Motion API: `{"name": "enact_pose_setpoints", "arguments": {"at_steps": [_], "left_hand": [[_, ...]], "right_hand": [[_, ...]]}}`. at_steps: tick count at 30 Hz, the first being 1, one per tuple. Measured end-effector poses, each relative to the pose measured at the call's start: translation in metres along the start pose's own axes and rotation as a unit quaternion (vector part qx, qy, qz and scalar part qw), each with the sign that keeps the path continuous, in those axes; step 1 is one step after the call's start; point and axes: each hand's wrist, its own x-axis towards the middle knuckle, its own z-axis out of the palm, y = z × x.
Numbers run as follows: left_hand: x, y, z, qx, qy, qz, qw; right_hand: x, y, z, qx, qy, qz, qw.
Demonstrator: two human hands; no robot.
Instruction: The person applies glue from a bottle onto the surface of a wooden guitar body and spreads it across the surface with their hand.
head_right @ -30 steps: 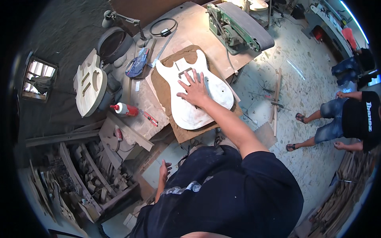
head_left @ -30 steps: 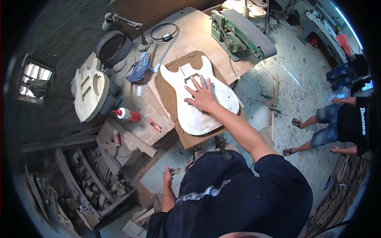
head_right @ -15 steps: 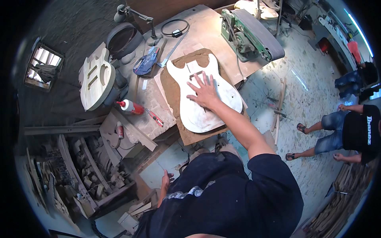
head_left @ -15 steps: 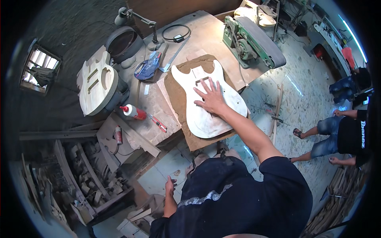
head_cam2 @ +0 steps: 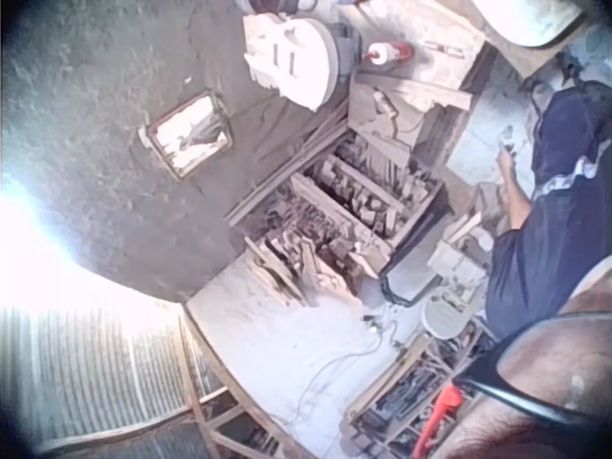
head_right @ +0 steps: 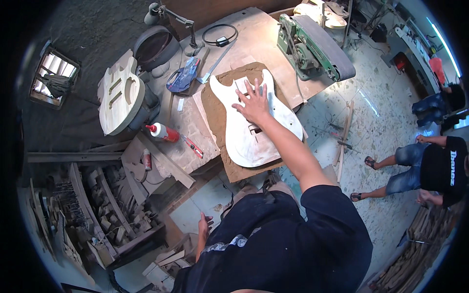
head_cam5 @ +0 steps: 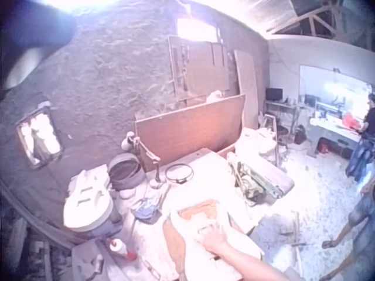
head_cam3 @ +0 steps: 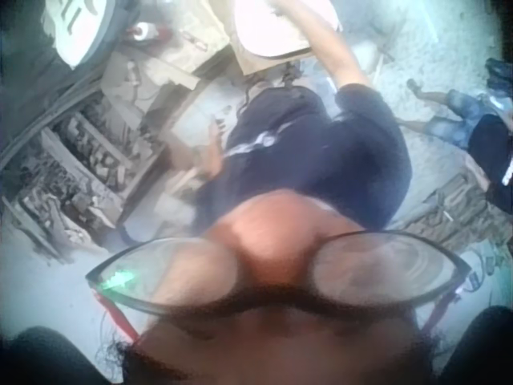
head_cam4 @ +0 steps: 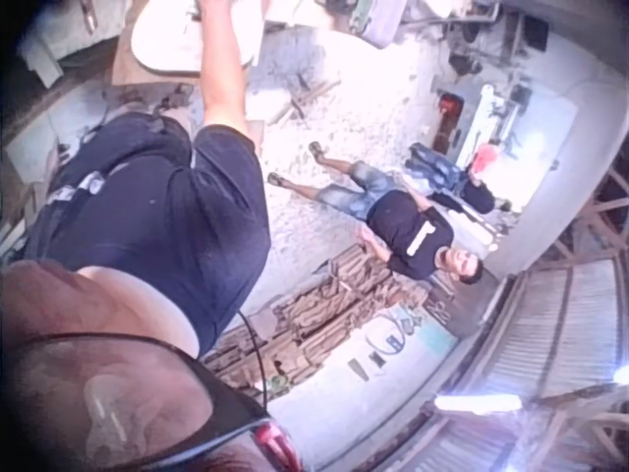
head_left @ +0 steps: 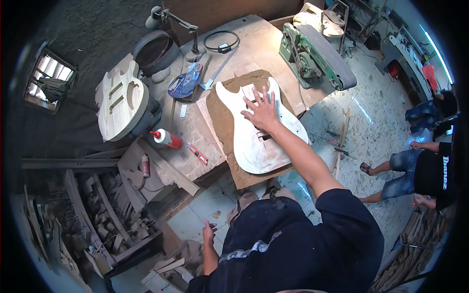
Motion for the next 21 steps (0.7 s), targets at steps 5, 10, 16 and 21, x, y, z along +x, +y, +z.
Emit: {"name": "enact_pose_setpoints", "arguments": {"at_steps": [5, 10, 16, 21], "left_hand": [[-0.005, -0.015, -0.001, -0.012, -0.004, -0.037, 0.999], [0.0, -0.033, -0.008, -0.026, -0.012, -0.044, 0.999], [0.001, -0.013, -0.009, -0.029, 0.013, -0.029, 0.999], [-0.002, -0.001, -0.002, -0.018, 0.002, -0.018, 1.0]], "right_hand": [[-0.001, -0.016, -0.005, -0.018, -0.015, 0.045, 0.999], [-0.01, -0.02, 0.006, 0.026, -0.019, 0.014, 0.999], [-0.011, 0.02, -0.004, 0.012, 0.013, 0.072, 0.997], [-0.01, 0.039, -0.005, 0.032, 0.037, 0.146, 0.988]]}}
